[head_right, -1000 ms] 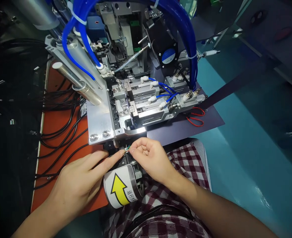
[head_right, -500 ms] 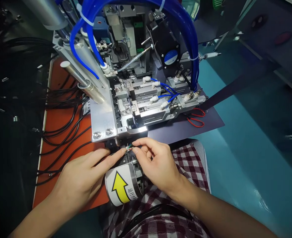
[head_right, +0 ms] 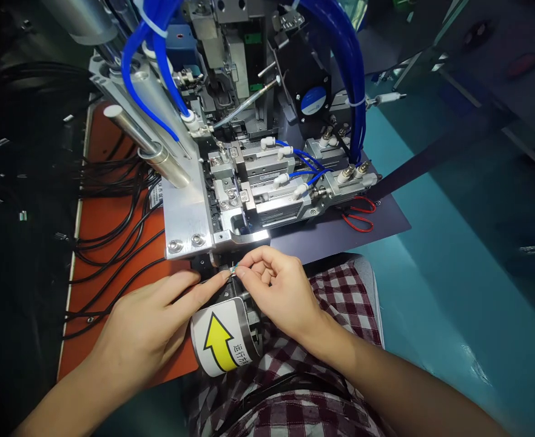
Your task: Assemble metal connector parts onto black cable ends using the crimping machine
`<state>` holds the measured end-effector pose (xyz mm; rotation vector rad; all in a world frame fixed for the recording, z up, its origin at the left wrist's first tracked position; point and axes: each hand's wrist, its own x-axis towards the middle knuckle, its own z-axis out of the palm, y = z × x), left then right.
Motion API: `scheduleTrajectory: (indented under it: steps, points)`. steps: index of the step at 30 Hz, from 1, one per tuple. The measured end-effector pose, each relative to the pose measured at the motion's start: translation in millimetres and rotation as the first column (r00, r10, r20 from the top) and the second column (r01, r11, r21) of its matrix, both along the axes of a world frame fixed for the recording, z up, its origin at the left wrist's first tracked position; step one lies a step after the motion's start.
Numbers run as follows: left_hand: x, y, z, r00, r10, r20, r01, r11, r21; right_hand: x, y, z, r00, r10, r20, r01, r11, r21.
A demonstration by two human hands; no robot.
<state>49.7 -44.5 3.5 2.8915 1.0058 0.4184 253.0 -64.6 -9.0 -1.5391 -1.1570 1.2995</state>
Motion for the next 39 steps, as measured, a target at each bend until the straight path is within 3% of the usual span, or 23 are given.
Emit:
scheduleTrajectory:
  steps: [13,21,28,39]
  points:
    - [0.6,-0.1,-0.7,1.0,-0.003,-0.006,0.003,1.0,0.003,-0.3,-3.7,-1.3,0.996,-0.03,0.082,0.021,0.994,0.105]
    - [0.1,-0.4,-0.7,1.0,-0.004,0.003,0.004,1.0,0.005,-1.0,-4.1,0.4,0.998,-0.043,0.047,0.041,0.998,0.04]
    - [2.1,-1.5,-1.9,1.0,0.003,0.0,-0.003,1.0,0.009,0.0,0.0,-0.2,0.997,0.04,0.068,-0.047,0.994,0.101]
    - [-0.2,-0.4,-0.2,1.0,-0.001,-0.004,0.001,1.0,-0.008,-1.0,0.1,-2.8,0.997,0.046,0.066,-0.052,0.995,0.085]
